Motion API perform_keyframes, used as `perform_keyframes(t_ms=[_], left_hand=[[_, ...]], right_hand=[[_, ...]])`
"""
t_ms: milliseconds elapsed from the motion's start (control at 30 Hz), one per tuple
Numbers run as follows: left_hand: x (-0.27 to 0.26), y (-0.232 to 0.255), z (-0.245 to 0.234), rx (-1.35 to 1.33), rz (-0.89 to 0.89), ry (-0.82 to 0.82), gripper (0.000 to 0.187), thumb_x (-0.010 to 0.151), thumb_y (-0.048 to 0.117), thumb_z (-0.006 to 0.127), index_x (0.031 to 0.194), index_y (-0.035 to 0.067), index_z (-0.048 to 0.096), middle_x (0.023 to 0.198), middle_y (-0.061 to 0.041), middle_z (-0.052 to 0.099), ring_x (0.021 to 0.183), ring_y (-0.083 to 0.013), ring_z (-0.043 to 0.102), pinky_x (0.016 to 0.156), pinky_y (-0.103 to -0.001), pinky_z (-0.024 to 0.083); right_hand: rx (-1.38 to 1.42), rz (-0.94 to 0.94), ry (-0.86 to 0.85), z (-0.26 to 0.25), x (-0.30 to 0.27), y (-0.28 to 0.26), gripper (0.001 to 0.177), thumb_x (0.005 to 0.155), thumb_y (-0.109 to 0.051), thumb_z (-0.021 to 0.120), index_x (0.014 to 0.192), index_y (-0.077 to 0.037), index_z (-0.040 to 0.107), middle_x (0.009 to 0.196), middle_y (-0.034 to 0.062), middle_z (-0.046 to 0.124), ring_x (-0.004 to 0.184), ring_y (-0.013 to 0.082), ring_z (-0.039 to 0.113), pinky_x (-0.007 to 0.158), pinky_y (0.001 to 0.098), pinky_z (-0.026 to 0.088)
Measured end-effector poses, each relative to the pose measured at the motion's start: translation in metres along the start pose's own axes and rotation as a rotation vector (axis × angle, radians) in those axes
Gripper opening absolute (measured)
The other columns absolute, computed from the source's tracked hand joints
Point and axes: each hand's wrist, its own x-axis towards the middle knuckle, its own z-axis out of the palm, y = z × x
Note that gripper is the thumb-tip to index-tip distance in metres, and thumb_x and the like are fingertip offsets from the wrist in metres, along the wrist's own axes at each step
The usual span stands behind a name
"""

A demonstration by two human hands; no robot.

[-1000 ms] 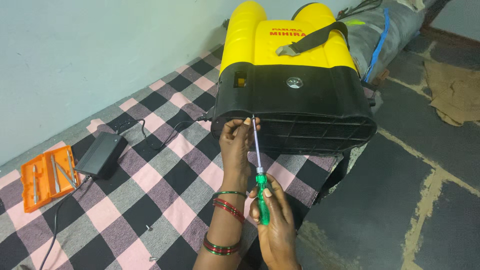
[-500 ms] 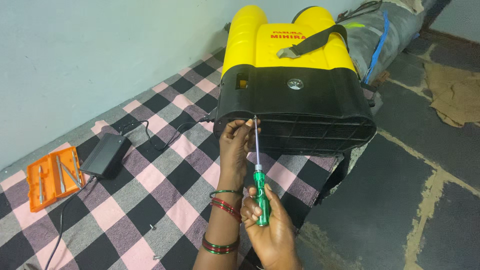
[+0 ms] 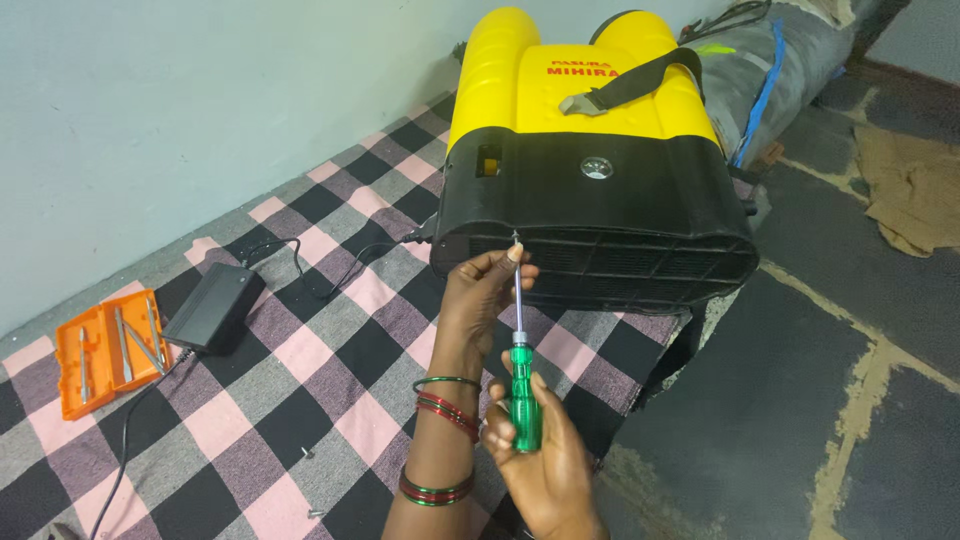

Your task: The person uses a green-handled screwdriver to remove and then reinstall screws on the back panel of a yellow and black device. The person repeatedly tightens and loosens the same screws during the process.

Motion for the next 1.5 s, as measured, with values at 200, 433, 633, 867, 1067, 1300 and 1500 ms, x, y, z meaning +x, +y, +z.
perform_keyframes(t_ms=[200,433,633,867,1067,1300,1500], left_hand=[[0.001,-0.001,0.001,0.059,0.035,0.072,0.025,0.088,0.029,0.078,0.094,0.005,0.075,0.080,-0.008,0.077,0.068,-0.0113,0.070,0.064,-0.024,0.054],[-0.006,0.011,0.001,0.088,0.001,0.005,0.031,0.090,0.034,0.076,0.097,0.005,0.075,0.082,-0.006,0.077,0.070,-0.0103,0.069,0.067,-0.023,0.054],[-0.014,0.025,-0.016,0.137,-0.083,-0.167,0.037,0.090,0.037,0.072,0.111,0.007,0.076,0.087,-0.005,0.078,0.075,-0.0075,0.070,0.069,-0.019,0.052],[-0.005,0.018,-0.019,0.133,-0.060,-0.166,0.030,0.089,0.026,0.077,0.109,0.004,0.075,0.088,-0.007,0.078,0.076,-0.0101,0.071,0.071,-0.021,0.054],[0.004,0.008,-0.018,0.105,-0.038,-0.126,0.026,0.085,0.024,0.080,0.100,0.003,0.075,0.083,-0.008,0.078,0.074,-0.0122,0.074,0.071,-0.022,0.058],[0.001,0.005,-0.012,0.170,0.044,-0.076,0.028,0.085,0.027,0.082,0.096,0.003,0.075,0.077,-0.006,0.075,0.065,-0.0093,0.068,0.063,-0.021,0.053],[-0.009,0.021,-0.013,0.256,0.030,-0.189,0.040,0.096,0.042,0.067,0.104,0.004,0.076,0.080,-0.006,0.077,0.066,-0.0060,0.062,0.064,-0.021,0.049]], right_hand=[[-0.691,-0.058,0.183,-0.006,-0.006,0.011,0.051,0.099,-0.029,0.052,0.146,-0.010,0.049,0.082,0.0081,0.059,0.055,0.0117,0.047,0.051,0.0268,0.037],[-0.187,-0.027,-0.110,-0.021,-0.007,0.011,0.049,0.105,-0.030,0.045,0.142,0.001,0.047,0.075,0.0016,0.045,0.050,0.0052,0.036,0.049,0.0225,0.031],[0.088,0.076,-0.222,-0.027,-0.004,0.013,0.044,0.107,-0.034,0.042,0.138,-0.004,0.048,0.074,-0.0002,0.043,0.048,0.0044,0.032,0.051,0.0230,0.030],[0.098,0.163,-0.302,-0.019,-0.002,0.011,0.044,0.108,-0.036,0.042,0.137,-0.004,0.047,0.078,0.0022,0.048,0.050,0.0058,0.036,0.052,0.0243,0.032],[-0.582,-0.131,0.134,-0.013,-0.002,0.008,0.049,0.096,-0.022,0.050,0.143,-0.010,0.048,0.083,0.0053,0.058,0.050,0.0088,0.044,0.047,0.0259,0.034],[-0.263,-0.045,-0.085,-0.016,-0.001,-0.001,0.044,0.104,-0.027,0.048,0.138,0.001,0.051,0.079,0.0036,0.051,0.052,0.0067,0.041,0.050,0.0237,0.034],[0.093,0.096,-0.226,-0.017,-0.003,-0.001,0.041,0.105,-0.029,0.047,0.134,0.000,0.050,0.077,0.0011,0.046,0.053,0.0044,0.038,0.051,0.0222,0.032]])
